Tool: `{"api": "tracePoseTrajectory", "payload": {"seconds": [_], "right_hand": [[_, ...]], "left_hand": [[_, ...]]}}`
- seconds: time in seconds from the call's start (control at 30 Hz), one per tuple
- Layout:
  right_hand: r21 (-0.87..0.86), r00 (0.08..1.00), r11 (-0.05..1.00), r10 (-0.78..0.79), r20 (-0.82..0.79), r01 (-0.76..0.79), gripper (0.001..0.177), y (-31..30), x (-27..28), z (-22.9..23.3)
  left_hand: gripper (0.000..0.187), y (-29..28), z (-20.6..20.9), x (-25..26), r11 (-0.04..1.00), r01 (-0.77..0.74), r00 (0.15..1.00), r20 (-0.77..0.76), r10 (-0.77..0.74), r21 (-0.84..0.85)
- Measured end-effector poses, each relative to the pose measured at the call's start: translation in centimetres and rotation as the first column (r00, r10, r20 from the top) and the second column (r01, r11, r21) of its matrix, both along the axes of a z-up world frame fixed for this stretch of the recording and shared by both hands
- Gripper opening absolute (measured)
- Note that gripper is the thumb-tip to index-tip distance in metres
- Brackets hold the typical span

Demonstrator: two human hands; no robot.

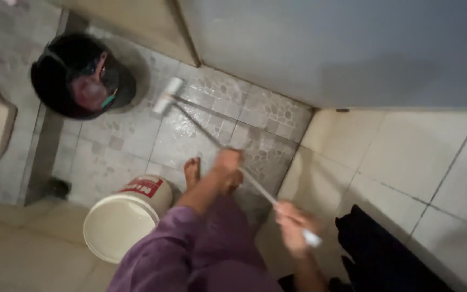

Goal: Cleaning the bathroom floor using a squeegee and rinsing with water from a bucket using a dipper.

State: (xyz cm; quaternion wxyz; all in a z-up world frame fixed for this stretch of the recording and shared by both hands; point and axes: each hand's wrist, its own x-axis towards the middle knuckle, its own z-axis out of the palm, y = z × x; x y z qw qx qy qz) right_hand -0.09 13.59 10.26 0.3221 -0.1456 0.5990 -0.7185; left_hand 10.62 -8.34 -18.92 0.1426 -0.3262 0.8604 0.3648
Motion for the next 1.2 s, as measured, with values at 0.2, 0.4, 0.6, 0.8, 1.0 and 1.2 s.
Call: {"api": "tracePoseTrajectory", "payload": {"seconds": [0.2, 0.4, 0.6, 0.8, 1.0, 1.2], "right_hand": [[0.261, 0.956, 0.961, 0.161, -0.245, -0.095, 0.005, 1.9, -4.4, 5.5], [0.025, 0.924, 0.996, -0.071, -0.375, 0.086, 0.024, 4.3, -7.0, 17.5], [-0.319, 0.929, 0.939, -0.226, -0.294, 0.128, 0.016, -0.4, -4.5, 14.2], [-0.17, 0.973, 0.985, -0.076, -0.216, 0.039, 0.008, -2.2, -2.4, 4.6], [0.068, 0.89, 0.967, -0.197, -0.412, 0.245, 0.015, 7.3, -5.0, 8.6], [-0.047, 0.852, 0.915, -0.391, -0.348, 0.401, 0.018, 13.9, -6.5, 13.0]], "left_hand": [[0.015, 2.7, -1.4, -2.0, 0.989, 0.02, 0.998, -0.054, -0.013, 0.144], [0.029, 9.8, 18.8, -14.9, 0.907, 0.382, 0.869, -0.404, -0.287, 0.176], [0.018, 4.9, 15.9, -14.1, 0.88, 0.45, 0.862, -0.331, -0.384, 0.15], [0.02, -4.2, 11.4, -7.0, 0.926, 0.36, 0.928, 0.051, -0.368, 0.117], [0.02, 7.1, 4.6, -12.3, 0.858, 0.479, 0.64, -0.594, -0.487, -0.187], [0.017, 18.0, 16.2, -23.4, 0.812, 0.571, 0.737, -0.51, -0.443, 0.12]]}}
